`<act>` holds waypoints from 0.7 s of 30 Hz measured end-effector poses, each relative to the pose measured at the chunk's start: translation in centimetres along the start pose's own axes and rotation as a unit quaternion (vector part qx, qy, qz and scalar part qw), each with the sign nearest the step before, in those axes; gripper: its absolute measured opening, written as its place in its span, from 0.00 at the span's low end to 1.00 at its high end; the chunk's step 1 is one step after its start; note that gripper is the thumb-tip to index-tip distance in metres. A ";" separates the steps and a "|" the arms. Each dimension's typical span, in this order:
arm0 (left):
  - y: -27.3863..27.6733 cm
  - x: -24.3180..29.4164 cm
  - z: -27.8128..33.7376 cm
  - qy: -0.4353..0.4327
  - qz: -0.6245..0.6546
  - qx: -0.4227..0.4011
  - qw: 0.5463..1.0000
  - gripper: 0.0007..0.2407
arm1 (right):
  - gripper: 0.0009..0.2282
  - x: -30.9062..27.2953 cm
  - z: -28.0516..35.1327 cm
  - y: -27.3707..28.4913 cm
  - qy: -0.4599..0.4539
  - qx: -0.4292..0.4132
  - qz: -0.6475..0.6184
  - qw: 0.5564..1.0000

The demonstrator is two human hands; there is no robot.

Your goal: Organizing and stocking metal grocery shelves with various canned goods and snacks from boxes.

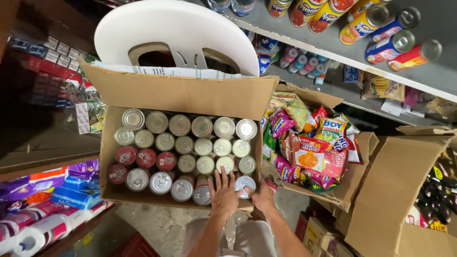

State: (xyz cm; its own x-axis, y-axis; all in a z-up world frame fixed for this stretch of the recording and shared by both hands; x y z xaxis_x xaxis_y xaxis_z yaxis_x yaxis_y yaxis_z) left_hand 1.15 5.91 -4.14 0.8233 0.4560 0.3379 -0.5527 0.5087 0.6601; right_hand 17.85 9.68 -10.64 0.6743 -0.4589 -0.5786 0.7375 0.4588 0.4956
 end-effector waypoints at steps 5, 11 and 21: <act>0.1 -0.8 1.7 -0.033 0.019 0.056 0.998 0.32 | 0.36 0.3 1.6 0.1 -0.008 0.037 -0.001 0.999; -0.7 -2.5 1.5 -0.074 0.020 0.067 0.995 0.29 | 0.29 -3.0 4.1 0.0 -0.137 -0.050 -0.215 0.966; 0.2 -1.7 1.9 -0.106 -0.073 0.018 0.991 0.52 | 0.33 5.9 -0.4 -1.9 -0.137 -0.096 -0.277 0.946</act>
State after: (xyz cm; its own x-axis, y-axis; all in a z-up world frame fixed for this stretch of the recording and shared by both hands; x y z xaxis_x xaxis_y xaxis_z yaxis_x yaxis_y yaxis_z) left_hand -0.12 3.89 -3.29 0.9048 0.2134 0.3686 -0.4242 0.5295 0.7346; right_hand 20.38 6.45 -15.26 0.1901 -0.8375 -0.5122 0.9778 0.2081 0.0227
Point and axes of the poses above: each hand's wrist, its own z-axis away from the middle knuckle, its own y-axis out of the back of the hand, x = y × z, the point moved 4 cm from there along -z, towards the middle knuckle, and after that the axes turned 2 degrees about -z, right-handed, at the moved point
